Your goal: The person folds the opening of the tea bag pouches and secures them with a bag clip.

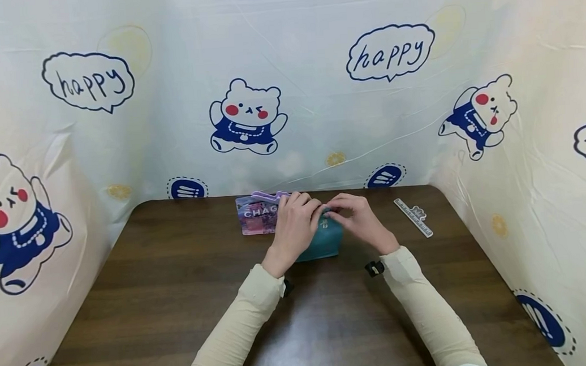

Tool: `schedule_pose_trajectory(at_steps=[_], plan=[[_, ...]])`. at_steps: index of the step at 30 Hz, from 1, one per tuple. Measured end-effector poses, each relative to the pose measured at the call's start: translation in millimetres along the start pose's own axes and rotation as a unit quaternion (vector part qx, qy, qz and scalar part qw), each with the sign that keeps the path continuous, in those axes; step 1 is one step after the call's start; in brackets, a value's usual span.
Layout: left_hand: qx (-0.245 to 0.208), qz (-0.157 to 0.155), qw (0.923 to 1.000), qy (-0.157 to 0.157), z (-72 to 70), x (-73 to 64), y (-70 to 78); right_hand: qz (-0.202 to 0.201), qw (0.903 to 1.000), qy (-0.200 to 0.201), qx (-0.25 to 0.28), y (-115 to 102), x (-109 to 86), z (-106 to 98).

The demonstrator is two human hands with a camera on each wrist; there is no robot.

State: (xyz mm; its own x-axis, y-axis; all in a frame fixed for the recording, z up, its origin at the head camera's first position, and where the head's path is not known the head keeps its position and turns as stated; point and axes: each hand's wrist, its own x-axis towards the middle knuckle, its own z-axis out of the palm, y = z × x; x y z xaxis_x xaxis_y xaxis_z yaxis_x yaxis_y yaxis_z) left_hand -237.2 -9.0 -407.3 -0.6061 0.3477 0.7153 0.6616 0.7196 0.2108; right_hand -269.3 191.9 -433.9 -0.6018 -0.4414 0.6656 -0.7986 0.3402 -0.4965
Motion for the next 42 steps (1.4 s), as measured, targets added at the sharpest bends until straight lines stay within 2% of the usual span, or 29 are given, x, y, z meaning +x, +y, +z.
schedule_pose_trajectory(at_steps=[13, 18, 24, 36, 42], plan=[[-0.008, -0.009, 0.9999, 0.005, 4.9, 0.5, -0.1, -0.015, 0.9998, -0.001, -0.016, 3.6, -0.3, 2.3], [0.005, -0.001, 0.9999, -0.012, 3.5, 1.0, -2.2, -0.015, 0.9995, -0.003, -0.027, 3.8, -0.8, 1.5], [-0.001, 0.01, 0.9996, -0.027, 0.8, 3.0, -5.3, -0.023, 0.9991, 0.003, -0.035, 2.8, 0.9, 1.4], [-0.018, -0.002, 0.9998, -0.005, -0.2, 4.9, -5.5, 0.03, 0.999, 0.007, 0.033, 4.9, 1.5, 0.5], [-0.018, -0.005, 0.9998, -0.005, 0.9, 3.0, -5.5, 0.064, 0.9968, -0.025, 0.04, 3.1, -1.8, -1.1]])
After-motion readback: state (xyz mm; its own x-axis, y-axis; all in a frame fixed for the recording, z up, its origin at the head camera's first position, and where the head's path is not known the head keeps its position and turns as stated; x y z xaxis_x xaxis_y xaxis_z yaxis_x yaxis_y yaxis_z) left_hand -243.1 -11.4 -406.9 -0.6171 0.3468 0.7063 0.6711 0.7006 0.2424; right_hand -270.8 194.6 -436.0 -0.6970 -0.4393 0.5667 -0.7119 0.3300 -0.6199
